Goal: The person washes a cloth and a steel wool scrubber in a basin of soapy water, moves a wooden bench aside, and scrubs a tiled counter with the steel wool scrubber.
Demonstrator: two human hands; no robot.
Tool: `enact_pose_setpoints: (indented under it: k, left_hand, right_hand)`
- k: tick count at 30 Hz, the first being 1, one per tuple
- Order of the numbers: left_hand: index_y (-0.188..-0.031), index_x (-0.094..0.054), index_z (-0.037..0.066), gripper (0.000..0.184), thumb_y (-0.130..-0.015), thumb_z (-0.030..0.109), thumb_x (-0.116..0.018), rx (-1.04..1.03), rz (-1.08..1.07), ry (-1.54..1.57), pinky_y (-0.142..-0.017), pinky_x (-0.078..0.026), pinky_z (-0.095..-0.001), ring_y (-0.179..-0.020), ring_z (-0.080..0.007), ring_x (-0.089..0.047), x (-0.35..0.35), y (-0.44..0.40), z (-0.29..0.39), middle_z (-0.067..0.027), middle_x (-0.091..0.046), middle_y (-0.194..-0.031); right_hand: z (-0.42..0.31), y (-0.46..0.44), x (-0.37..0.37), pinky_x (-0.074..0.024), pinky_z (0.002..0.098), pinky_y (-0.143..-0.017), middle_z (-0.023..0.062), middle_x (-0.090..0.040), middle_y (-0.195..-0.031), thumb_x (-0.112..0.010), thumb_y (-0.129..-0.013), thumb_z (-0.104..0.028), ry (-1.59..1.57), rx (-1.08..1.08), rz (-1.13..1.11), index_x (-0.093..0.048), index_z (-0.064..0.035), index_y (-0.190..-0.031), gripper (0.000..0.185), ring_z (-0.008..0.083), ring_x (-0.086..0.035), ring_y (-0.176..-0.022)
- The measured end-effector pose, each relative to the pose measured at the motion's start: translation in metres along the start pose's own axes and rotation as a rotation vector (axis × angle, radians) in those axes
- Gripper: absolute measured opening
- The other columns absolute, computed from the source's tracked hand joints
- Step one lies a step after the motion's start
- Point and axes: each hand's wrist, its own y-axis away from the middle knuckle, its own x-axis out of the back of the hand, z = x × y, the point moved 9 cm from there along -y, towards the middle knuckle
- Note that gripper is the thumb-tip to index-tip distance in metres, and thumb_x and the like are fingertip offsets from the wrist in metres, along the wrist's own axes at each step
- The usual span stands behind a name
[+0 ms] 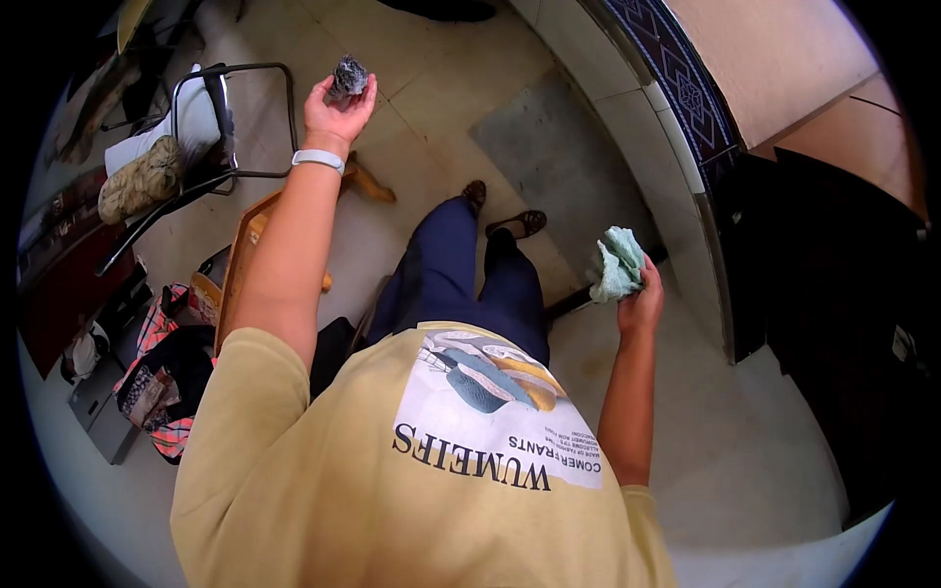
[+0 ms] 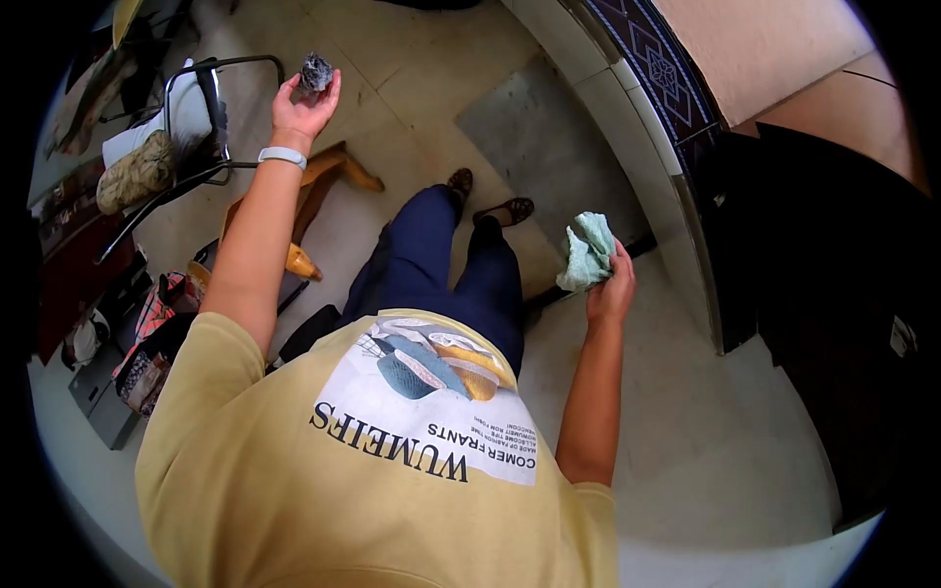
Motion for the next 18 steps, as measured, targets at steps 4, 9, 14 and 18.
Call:
enact_pose_setpoints:
  k: [4, 9, 14, 18]
  left_hand:
    - [-0.111, -0.041, -0.002, 0.037, -0.078, 0.012, -0.05, 0.079, -0.027, -0.037, -0.093, -0.039, -0.0481, -0.11, -0.0354, -0.042, -0.009, -0.012, -0.021, -0.0178, -0.044, -0.114]
    - [-0.11, -0.041, -0.003, 0.036, -0.078, 0.011, -0.05, 0.127, 0.007, -0.105, -0.094, -0.04, -0.0448, -0.108, -0.035, -0.043, -0.026, -0.048, -0.047, -0.0172, -0.044, -0.114]
    - [-0.109, -0.043, -0.003, 0.036, -0.077, 0.011, -0.051, 0.218, -0.028, -0.201, -0.093, -0.04, -0.0435, -0.108, -0.0343, -0.044, -0.038, -0.084, -0.061, -0.0175, -0.044, -0.114]
    - [-0.108, -0.043, -0.003, 0.034, -0.077, 0.01, -0.051, 0.223, -0.025, -0.298, -0.092, -0.041, -0.0425, -0.107, -0.0345, -0.045, -0.035, -0.104, -0.066, -0.018, -0.045, -0.113]
  right_hand:
    - [0.005, 0.002, 0.004, -0.0427, 0.0349, -0.088, 0.0167, -0.052, -0.111, -0.035, -0.078, -0.006, -0.039, -0.041, 0.044, -0.046, 0.0078, -0.114, 0.039, 0.0254, -0.052, -0.101]
    - [0.016, 0.009, 0.004, -0.0428, 0.0362, -0.088, 0.0176, -0.052, -0.111, -0.035, -0.079, -0.005, -0.088, -0.037, 0.16, -0.045, 0.0086, -0.114, 0.039, 0.0263, -0.052, -0.101]
    - [0.036, 0.008, -0.02, -0.0429, 0.0372, -0.089, 0.0182, -0.052, -0.11, -0.035, -0.08, -0.005, -0.205, -0.048, 0.22, -0.046, 0.0085, -0.114, 0.038, 0.0273, -0.052, -0.101]
    - [0.054, -0.005, -0.036, -0.0423, 0.0388, -0.089, 0.0184, -0.052, -0.111, -0.035, -0.081, -0.006, -0.206, -0.081, 0.248, -0.047, 0.0081, -0.113, 0.037, 0.0281, -0.052, -0.102]
